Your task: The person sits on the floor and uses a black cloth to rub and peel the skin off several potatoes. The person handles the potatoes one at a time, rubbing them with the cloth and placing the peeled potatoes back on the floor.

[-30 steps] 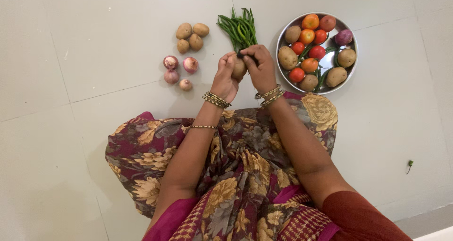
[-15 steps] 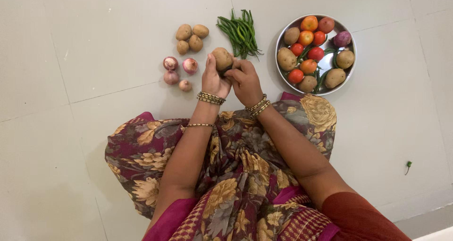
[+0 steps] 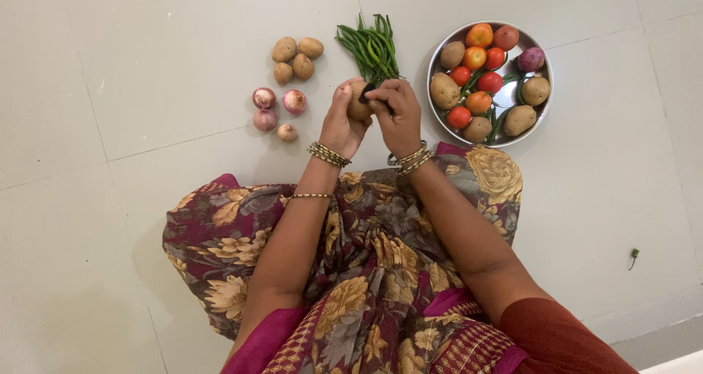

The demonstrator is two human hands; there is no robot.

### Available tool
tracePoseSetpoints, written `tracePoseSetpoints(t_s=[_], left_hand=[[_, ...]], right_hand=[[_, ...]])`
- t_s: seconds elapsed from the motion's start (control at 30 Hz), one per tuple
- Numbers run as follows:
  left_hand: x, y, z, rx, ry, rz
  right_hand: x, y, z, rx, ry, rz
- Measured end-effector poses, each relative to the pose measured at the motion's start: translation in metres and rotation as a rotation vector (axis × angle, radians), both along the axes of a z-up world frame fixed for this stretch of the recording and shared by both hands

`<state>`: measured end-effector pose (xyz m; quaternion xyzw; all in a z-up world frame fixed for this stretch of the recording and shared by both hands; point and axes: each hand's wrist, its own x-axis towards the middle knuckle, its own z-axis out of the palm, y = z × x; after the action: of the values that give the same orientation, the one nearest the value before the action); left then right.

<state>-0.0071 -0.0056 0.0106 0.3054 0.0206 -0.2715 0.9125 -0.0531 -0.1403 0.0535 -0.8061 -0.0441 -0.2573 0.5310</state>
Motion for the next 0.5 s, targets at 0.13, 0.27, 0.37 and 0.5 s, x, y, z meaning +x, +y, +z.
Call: tracePoseSetpoints(t_s=[0.13,0.27,0.37,0.5], left_hand=[[-0.003,-0.003,-0.009,0.105,-0.04,-0.09],[-0.004,-0.004,-0.021,0.118,-0.068,-0.175],[-0.005,-0.006,-0.025,0.115,-0.035,-0.177],[-0.011,-0.009,-0.024,0.08,0.012,-0.119]], right_hand=[[0.008,-0.015,-0.003,0.111,0.147,0.029],[0.016,-0.027,-0.013,0.561,0.338,0.122],[0.02,-0.027,-0.023,0.755,0.412,0.118],[0.015,-0.019,-0.028,0.487,0.284,0.027]])
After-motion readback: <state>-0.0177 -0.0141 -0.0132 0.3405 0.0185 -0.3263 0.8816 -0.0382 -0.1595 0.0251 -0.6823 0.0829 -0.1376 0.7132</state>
